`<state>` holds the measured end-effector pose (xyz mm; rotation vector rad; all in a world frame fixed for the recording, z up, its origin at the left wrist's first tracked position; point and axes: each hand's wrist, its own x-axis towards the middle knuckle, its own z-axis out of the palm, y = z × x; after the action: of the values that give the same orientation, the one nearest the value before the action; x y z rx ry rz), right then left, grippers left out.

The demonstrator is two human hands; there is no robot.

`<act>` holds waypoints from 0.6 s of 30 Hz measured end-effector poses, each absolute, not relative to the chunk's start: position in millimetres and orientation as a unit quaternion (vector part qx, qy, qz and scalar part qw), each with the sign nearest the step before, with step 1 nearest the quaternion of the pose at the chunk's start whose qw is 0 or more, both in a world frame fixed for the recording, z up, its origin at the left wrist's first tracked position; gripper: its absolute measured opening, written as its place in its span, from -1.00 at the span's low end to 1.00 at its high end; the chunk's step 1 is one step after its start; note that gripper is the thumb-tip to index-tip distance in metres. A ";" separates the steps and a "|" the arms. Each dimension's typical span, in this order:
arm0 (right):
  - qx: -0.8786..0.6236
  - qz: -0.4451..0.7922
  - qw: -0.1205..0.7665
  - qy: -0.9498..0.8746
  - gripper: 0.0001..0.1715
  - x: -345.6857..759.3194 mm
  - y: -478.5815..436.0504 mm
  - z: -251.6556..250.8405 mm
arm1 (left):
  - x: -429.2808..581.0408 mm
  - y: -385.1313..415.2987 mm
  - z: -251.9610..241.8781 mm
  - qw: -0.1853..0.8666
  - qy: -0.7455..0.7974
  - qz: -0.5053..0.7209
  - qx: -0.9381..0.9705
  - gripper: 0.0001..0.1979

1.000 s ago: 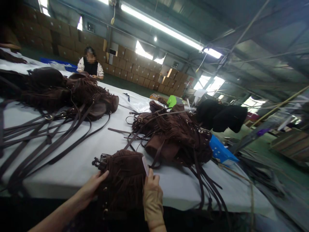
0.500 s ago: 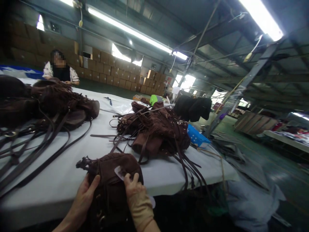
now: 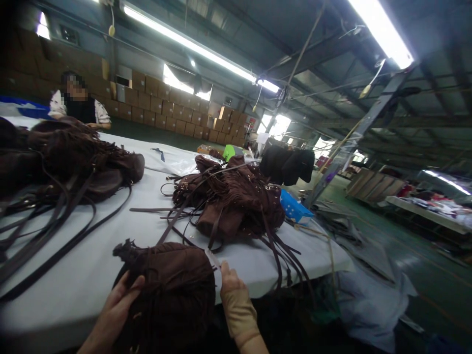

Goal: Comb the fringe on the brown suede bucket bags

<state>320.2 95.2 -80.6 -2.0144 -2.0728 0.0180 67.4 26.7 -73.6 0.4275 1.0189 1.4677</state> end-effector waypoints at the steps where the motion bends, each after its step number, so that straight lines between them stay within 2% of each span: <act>1: -0.692 0.037 0.151 -0.704 -0.53 318.6 93.4 -81.8 | 67.4 25.7 -75.3 0.609 0.448 0.630 0.178 -0.15; 4: -0.698 0.136 0.235 -0.663 -0.73 319.7 90.7 -78.3 | 55.7 27.3 -81.2 0.604 0.468 0.628 0.151 -0.22; 8: -0.736 0.226 0.318 -0.553 -0.34 343.3 89.9 -57.9 | 24.7 35.8 -82.8 0.570 0.501 0.641 0.119 -0.31; 11: -0.733 0.258 0.348 -0.525 -0.37 336.8 70.5 -47.6 | 19.9 38.6 -72.6 0.585 0.504 0.622 0.131 -0.29; 13: -0.682 0.198 0.357 -0.606 -0.50 305.1 44.2 -50.9 | 30.7 37.8 -61.6 0.622 0.471 0.611 0.138 -0.26; 14: -0.640 0.118 0.351 -0.673 -0.58 283.9 29.7 -54.9 | 38.0 36.9 -55.9 0.639 0.448 0.609 0.140 -0.25; 16: -0.547 -0.084 0.291 -0.780 -0.66 243.9 7.4 -62.5 | 50.0 33.9 -46.1 0.658 0.423 0.606 0.146 -0.25; 18: -0.473 -0.220 0.220 -0.824 -0.62 227.2 3.5 -62.2 | 51.7 29.8 -40.1 0.651 0.447 0.592 0.161 -0.28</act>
<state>227.2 3.5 -62.2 -1.3088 -2.2805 -0.6085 51.7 29.8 -40.1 0.3650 1.0147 1.3443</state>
